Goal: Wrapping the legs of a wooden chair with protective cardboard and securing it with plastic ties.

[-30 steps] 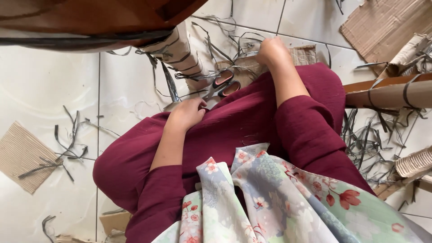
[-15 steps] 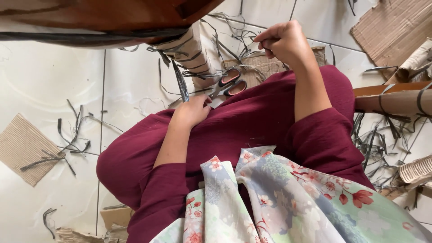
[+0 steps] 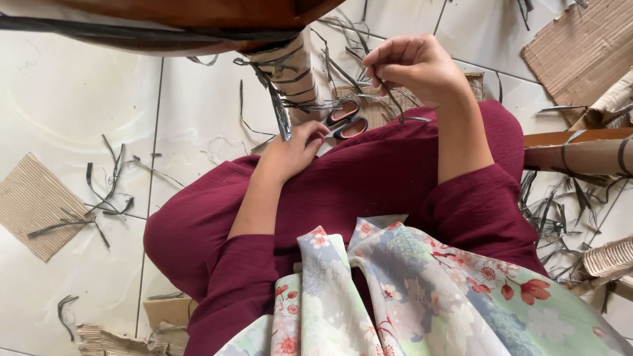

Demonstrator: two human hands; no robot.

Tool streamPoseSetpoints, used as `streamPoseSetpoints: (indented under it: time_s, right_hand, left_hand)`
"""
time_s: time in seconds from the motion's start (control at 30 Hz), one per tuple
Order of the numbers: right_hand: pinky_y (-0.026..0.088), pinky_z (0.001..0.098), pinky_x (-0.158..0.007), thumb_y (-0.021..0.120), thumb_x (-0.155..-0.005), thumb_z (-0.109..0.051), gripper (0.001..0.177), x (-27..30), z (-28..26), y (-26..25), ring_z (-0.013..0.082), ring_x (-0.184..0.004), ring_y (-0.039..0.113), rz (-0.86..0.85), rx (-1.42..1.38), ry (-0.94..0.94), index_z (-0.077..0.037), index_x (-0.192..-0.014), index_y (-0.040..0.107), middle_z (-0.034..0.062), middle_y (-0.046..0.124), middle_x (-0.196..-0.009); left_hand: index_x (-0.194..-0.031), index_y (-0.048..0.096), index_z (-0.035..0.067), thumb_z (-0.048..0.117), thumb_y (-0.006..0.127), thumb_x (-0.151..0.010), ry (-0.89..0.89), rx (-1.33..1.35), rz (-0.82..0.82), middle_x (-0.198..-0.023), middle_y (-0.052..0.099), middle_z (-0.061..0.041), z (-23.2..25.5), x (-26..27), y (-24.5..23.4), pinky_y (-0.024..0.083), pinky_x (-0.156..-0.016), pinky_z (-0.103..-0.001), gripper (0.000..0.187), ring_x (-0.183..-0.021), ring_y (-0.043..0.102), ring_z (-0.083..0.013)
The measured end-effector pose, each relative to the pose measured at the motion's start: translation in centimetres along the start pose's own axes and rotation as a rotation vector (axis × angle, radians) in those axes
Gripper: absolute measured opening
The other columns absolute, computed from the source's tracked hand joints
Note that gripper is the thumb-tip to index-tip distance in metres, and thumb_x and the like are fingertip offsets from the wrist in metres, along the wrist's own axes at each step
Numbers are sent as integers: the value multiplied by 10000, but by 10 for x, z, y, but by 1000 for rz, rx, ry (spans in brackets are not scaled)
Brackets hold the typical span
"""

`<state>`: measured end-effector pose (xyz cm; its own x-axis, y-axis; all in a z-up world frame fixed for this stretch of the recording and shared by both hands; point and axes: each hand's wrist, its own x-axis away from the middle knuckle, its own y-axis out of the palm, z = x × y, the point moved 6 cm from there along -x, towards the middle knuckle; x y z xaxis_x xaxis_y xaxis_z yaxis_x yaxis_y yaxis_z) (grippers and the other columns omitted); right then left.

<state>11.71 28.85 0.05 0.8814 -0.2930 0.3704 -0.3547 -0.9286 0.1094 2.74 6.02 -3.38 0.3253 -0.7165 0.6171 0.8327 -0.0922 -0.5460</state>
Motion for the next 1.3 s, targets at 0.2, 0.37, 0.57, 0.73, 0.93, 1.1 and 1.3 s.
streamPoseSetpoints:
  time_s: [0.2,0.37,0.57,0.73,0.93,1.1,1.3]
  right_hand:
    - [551,202,-635,636,-1033,-67,148,-4,2,3,120,-745,669,13,-54,26,15,-1117,725,95,713,-944]
    - [589,189,-641,661,-983,8,142,-7,0,11,94,-734,667,41,49,31,11,-1109,726,81,725,-941]
    - [597,249,-703,632,-944,61,286,-25,18,28,111,-854,657,159,540,-53,-77,-1190,686,69,730,-999]
    - [636,304,-793,643,-889,108,322,-48,43,55,160,-908,766,144,577,-230,-81,-1149,671,98,787,-974]
    - [491,313,-645,708,-856,95,148,-74,81,63,185,-738,641,117,726,-485,-43,-863,655,65,712,-812]
    - [536,300,-676,591,-818,127,336,-76,78,67,161,-769,681,121,717,-395,-71,-1004,789,58,780,-888]
    - [516,311,-639,662,-900,8,139,-79,94,63,177,-752,670,118,768,-284,-60,-947,773,52,761,-855]
  left_hand:
    - [-889,627,48,200,611,-916,-34,45,354,-792,656,-135,-29,-4,-29,492,-613,-459,155,-756,658,-339]
    - [-946,713,131,150,678,-880,79,116,561,-859,728,-66,-31,0,-38,487,-594,-420,78,-770,661,-279]
    - [-1148,674,85,68,644,-955,125,273,689,-1077,742,-86,-31,4,-58,610,-805,-332,196,-950,735,-206]
    - [-1388,503,124,25,629,-955,217,348,780,-1471,477,-131,-33,-7,-62,576,-920,-375,462,-1241,595,-275]
    - [-1372,517,-16,-163,540,-919,217,306,514,-1384,608,-214,-44,-38,-38,489,-1150,-427,477,-1300,588,-323]
    - [-1114,671,67,-131,513,-894,241,268,513,-999,723,-155,-58,-48,-28,501,-727,-390,335,-872,669,-307]
    - [-1031,813,74,42,692,-874,79,427,670,-933,817,-88,-93,-58,-21,635,-707,-236,201,-670,782,-104]
